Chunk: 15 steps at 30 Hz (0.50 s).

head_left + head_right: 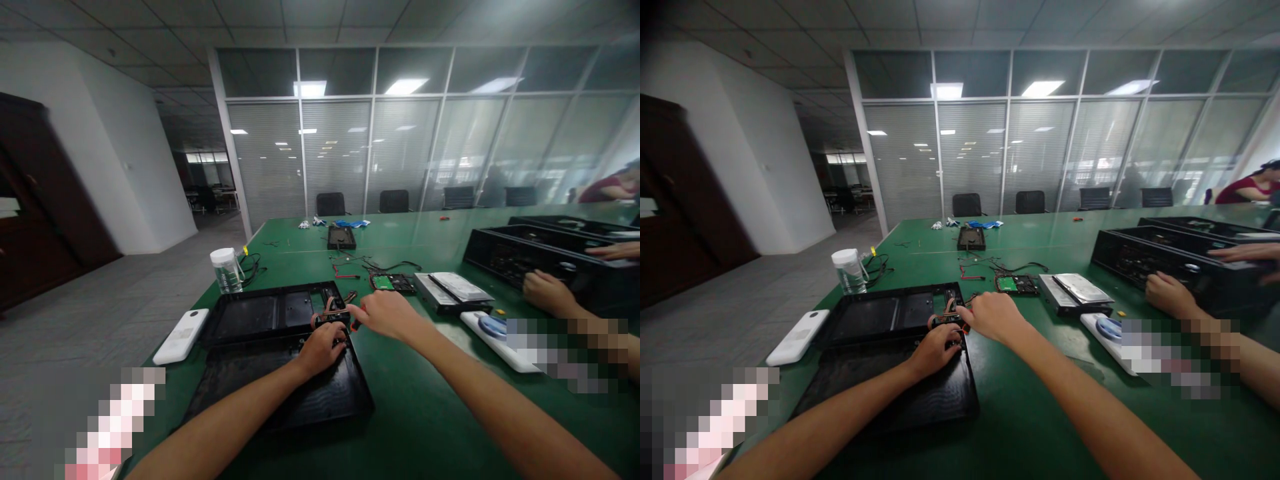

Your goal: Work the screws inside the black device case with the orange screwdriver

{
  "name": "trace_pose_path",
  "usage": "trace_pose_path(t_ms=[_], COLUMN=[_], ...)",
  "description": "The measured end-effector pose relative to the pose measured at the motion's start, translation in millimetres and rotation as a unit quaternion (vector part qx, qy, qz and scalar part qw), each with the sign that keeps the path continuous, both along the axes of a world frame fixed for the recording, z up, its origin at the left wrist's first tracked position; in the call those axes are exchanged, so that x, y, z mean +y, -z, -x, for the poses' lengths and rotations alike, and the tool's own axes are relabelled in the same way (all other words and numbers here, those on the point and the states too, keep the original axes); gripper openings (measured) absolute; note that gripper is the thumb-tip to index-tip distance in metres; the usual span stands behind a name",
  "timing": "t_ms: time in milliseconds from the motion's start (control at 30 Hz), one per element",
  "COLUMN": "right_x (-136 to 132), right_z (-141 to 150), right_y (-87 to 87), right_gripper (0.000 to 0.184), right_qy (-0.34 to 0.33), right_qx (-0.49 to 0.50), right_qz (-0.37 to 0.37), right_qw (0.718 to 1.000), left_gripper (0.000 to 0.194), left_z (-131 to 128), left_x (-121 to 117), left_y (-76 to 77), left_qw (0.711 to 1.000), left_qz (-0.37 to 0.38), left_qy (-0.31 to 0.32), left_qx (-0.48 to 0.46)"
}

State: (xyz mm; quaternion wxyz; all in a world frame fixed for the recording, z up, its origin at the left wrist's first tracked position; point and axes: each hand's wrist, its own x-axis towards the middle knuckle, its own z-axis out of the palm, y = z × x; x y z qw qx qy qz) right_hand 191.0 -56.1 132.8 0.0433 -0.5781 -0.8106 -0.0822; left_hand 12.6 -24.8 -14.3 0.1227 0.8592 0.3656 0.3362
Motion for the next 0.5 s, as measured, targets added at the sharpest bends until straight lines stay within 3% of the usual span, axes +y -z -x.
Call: trace_pose_path(t_ms=[100,167,200,233,300,367,433,500], right_x=[12,23,29,35,45,52,56,57], right_z=[-24,-48,-60,-72,-90,-100,-101,-96], right_y=[25.7,54.2,70.4,86.6,115.0,133.1,139.9,139.5], right_gripper=[0.058,0.051,0.049,0.046,0.041,0.034,0.028,0.027], right_qy=[-0.001,-0.019,-0.014,0.001,0.075,0.106,0.092,0.064], right_qx=[0.128,0.281,0.377,0.480,0.673,0.788,0.845,0.867], right_qz=[-0.008,0.014,0.042,0.085,0.101,0.095,0.080,0.056], right_qw=[0.992,0.960,0.925,0.873,0.729,0.599,0.521,0.490], left_gripper=[0.037,0.035,0.034,0.032,0.026,0.019,0.016,0.026], left_z=[0,0,0,0,0,0,1,2], left_x=[-1,-2,-3,-3,-5,-5,-6,-6], left_y=[-2.4,-3.7,-4.2,-4.8,-6.2,-7.8,-9.5,-11.1], left_qw=[1.000,1.000,1.000,1.000,1.000,0.998,0.994,0.989], left_qz=[-0.004,-0.008,-0.010,-0.014,-0.022,-0.030,-0.026,-0.012], left_qy=[0.007,0.009,0.009,0.010,0.017,0.044,0.093,0.136], left_qx=[0.005,0.007,0.008,0.009,0.009,0.019,0.042,0.060])
